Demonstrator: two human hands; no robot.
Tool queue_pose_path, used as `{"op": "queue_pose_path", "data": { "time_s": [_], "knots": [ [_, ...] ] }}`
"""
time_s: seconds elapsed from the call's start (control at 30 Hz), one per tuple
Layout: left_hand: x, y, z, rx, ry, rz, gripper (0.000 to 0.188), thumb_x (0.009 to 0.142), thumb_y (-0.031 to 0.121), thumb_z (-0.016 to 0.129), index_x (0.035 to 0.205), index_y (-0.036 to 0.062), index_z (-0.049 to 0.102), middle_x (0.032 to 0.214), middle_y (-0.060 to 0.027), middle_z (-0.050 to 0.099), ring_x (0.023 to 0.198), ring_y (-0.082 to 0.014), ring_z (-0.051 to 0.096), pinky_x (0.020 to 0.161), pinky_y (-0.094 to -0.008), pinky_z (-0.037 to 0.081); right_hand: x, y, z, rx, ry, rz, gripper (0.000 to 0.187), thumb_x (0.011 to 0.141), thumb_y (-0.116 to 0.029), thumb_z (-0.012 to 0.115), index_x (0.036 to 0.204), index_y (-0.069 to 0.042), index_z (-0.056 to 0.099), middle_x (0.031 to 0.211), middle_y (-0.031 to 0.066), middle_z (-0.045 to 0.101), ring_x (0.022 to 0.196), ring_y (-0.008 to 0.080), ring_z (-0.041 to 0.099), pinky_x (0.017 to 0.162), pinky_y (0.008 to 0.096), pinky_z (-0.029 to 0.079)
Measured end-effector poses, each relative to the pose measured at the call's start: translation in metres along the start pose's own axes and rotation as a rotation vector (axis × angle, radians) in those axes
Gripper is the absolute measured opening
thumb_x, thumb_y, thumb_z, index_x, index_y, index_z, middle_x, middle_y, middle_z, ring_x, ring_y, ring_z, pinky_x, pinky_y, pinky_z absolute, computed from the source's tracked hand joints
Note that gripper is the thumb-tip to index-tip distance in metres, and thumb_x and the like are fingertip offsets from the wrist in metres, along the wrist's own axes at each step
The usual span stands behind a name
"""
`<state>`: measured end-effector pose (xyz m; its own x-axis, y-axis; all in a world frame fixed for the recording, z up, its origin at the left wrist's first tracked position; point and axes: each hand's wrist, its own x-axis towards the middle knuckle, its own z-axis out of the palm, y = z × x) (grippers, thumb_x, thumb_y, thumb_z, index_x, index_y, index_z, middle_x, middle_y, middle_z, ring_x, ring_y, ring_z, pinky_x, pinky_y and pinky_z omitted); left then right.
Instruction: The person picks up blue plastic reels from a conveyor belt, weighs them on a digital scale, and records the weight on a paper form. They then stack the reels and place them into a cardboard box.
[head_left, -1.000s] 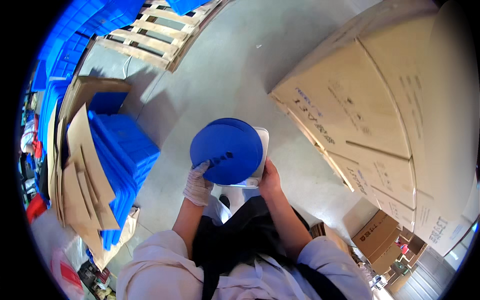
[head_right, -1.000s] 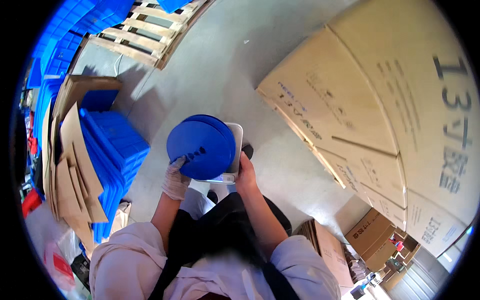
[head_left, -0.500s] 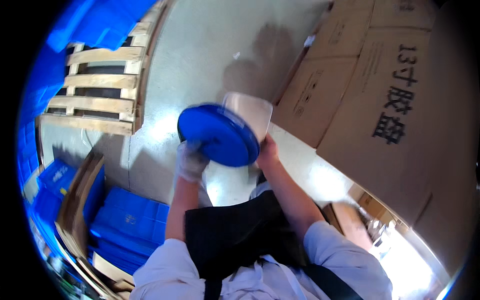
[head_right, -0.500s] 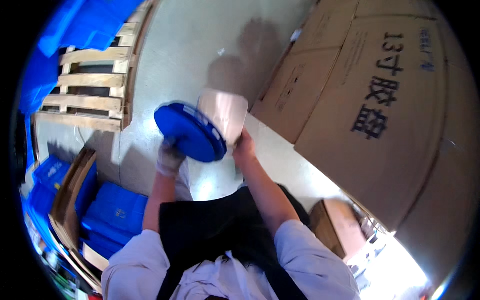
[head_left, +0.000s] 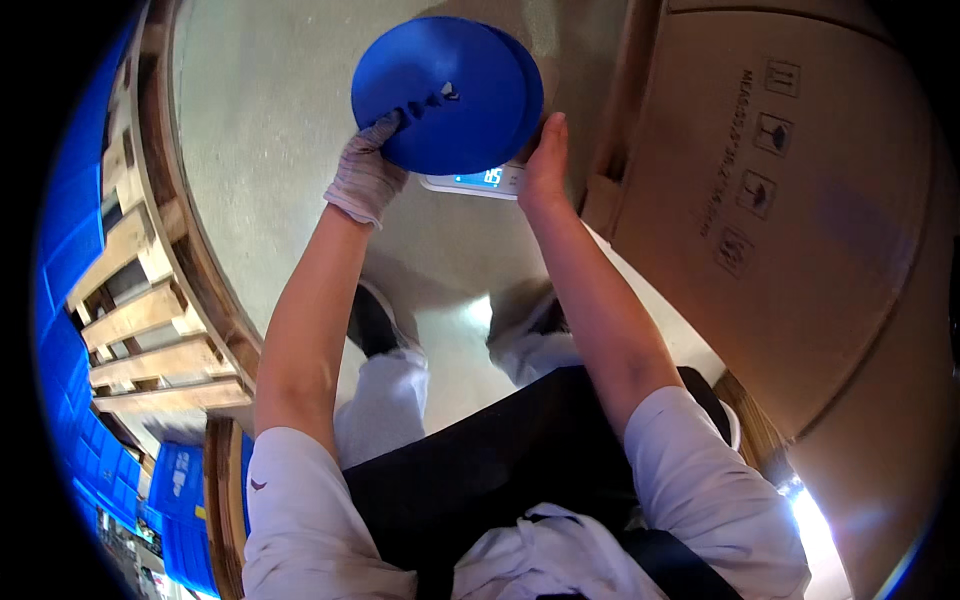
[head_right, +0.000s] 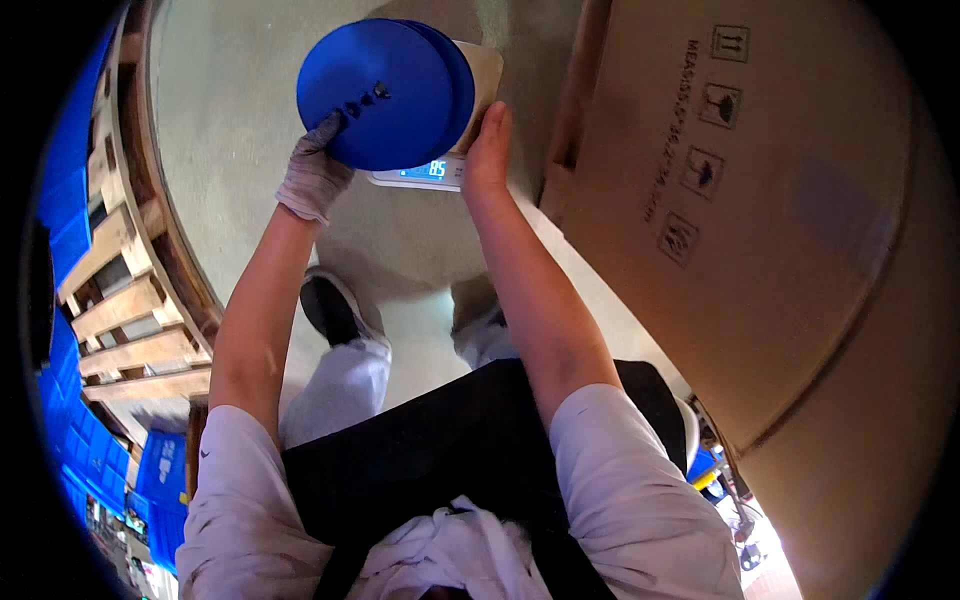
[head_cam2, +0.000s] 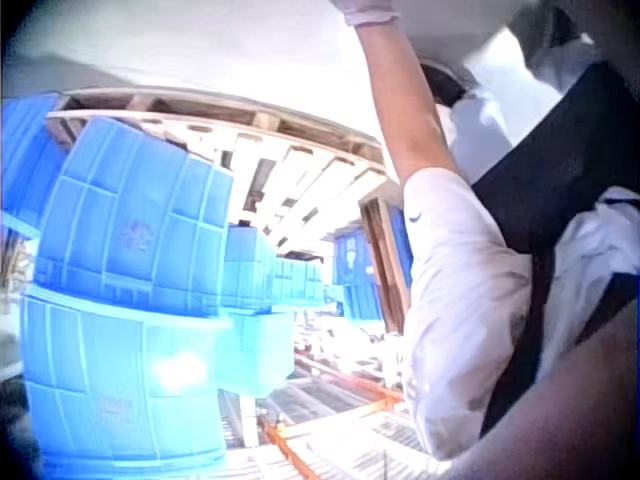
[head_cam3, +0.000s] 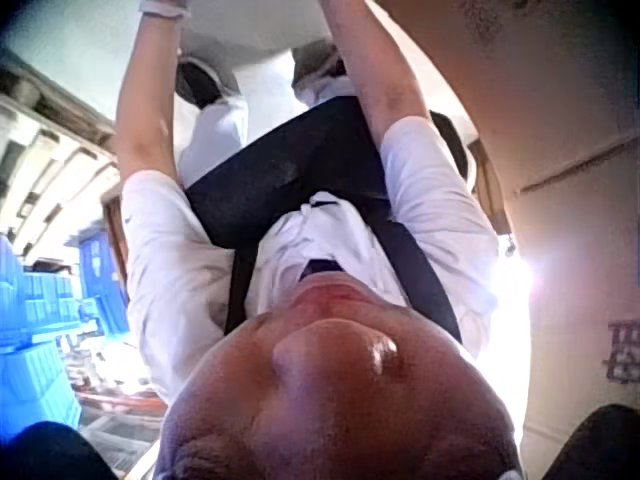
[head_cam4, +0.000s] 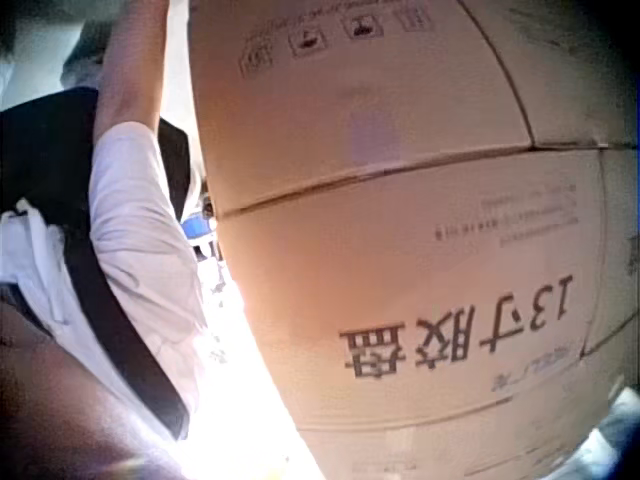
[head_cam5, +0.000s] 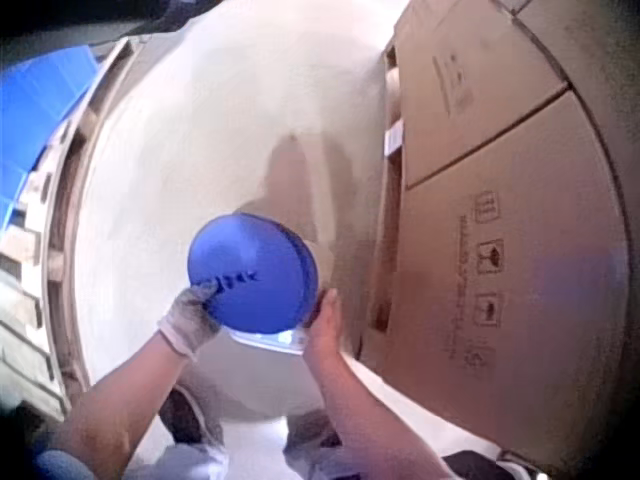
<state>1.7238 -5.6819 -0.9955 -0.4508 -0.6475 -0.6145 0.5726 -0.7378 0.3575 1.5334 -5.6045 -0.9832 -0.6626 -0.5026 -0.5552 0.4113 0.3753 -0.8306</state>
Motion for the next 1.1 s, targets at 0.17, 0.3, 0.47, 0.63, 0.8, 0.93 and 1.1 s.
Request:
{"op": "queue_pose_path", "data": {
  "time_s": [0.17, 0.3, 0.47, 0.63, 0.8, 0.93, 1.1],
  "knots": [
    [0.052, 0.017, 0.009, 0.186, -0.195, -0.157, 0.052, 0.080, 0.017, 0.067, 0.126, 0.0038, 0.049, 0.126, -0.0096, 0.055, 0.117, -0.0265, 0.051, 0.106, -0.0426, 0.034, 0.073, 0.019, -0.015, -0.213, 0.023, -0.159, 0.063, 0.097, -0.051, 0.028, 0.117, 0.002, 0.055, 0.115, 0.0199, 0.057, 0.110, 0.0300, 0.053, 0.096, 0.0373, 0.038],
    [0.074, 0.034, 0.001, 0.253, -0.222, -0.313, 0.056, 0.079, 0.017, 0.067, 0.129, 0.0034, 0.045, 0.128, -0.0098, 0.054, 0.119, -0.0271, 0.049, 0.107, -0.0432, 0.032, 0.077, 0.021, -0.004, -0.288, 0.129, -0.342, 0.056, 0.098, -0.044, 0.033, 0.103, 0.003, 0.061, 0.107, 0.0212, 0.058, 0.101, 0.0302, 0.055, 0.089, 0.0375, 0.040],
    [0.070, 0.033, 0.004, 0.283, -0.199, -0.344, 0.055, 0.080, 0.016, 0.066, 0.129, 0.0017, 0.045, 0.125, -0.0125, 0.055, 0.116, -0.0277, 0.052, 0.106, -0.0426, 0.035, 0.064, 0.011, -0.003, -0.418, 0.193, -0.359, 0.055, 0.097, -0.042, 0.034, 0.098, 0.005, 0.061, 0.102, 0.0224, 0.057, 0.098, 0.0346, 0.054, 0.088, 0.0396, 0.039],
    [0.061, 0.043, -0.006, 0.424, -0.205, -0.296, 0.051, 0.086, 0.021, 0.058, 0.131, 0.0007, 0.042, 0.127, -0.0157, 0.053, 0.117, -0.0293, 0.050, 0.104, -0.0446, 0.036, 0.065, 0.009, -0.029, -0.579, 0.051, -0.422, 0.054, 0.096, -0.042, 0.037, 0.103, 0.005, 0.062, 0.104, 0.0227, 0.059, 0.101, 0.0354, 0.055, 0.093, 0.0403, 0.039],
    [0.018, 0.117, 0.017, 0.511, -0.204, -0.217, 0.057, 0.085, 0.027, 0.057, 0.131, -0.0024, 0.039, 0.128, -0.0174, 0.050, 0.119, -0.0332, 0.047, 0.103, -0.0488, 0.036, 0.055, 0.058, -0.082, -0.481, -0.104, -0.254, 0.031, 0.077, -0.015, 0.070, 0.106, -0.007, 0.065, 0.094, 0.0072, 0.061, 0.083, 0.0163, 0.059, 0.077, 0.0298, 0.049],
    [-0.031, 0.166, -0.015, 0.484, -0.174, -0.013, 0.058, 0.082, 0.023, 0.063, 0.128, -0.0032, 0.040, 0.125, -0.0182, 0.051, 0.116, -0.0315, 0.050, 0.102, -0.0448, 0.039, 0.048, 0.048, -0.069, -0.632, -0.086, -0.235, 0.029, 0.072, -0.014, 0.073, 0.096, -0.004, 0.061, 0.092, 0.0065, 0.061, 0.080, 0.0162, 0.059, 0.074, 0.0304, 0.048],
    [-0.106, 0.177, -0.046, 0.590, 0.059, 0.257, 0.054, 0.081, 0.021, 0.067, 0.124, -0.0011, 0.045, 0.120, -0.0137, 0.054, 0.110, -0.0272, 0.052, 0.099, -0.0384, 0.041, 0.057, 0.047, -0.066, -0.659, -0.083, -0.217, 0.031, 0.066, -0.010, 0.075, 0.091, -0.005, 0.058, 0.085, 0.0060, 0.061, 0.076, 0.0154, 0.057, 0.070, 0.0304, 0.048]
  ]
}}
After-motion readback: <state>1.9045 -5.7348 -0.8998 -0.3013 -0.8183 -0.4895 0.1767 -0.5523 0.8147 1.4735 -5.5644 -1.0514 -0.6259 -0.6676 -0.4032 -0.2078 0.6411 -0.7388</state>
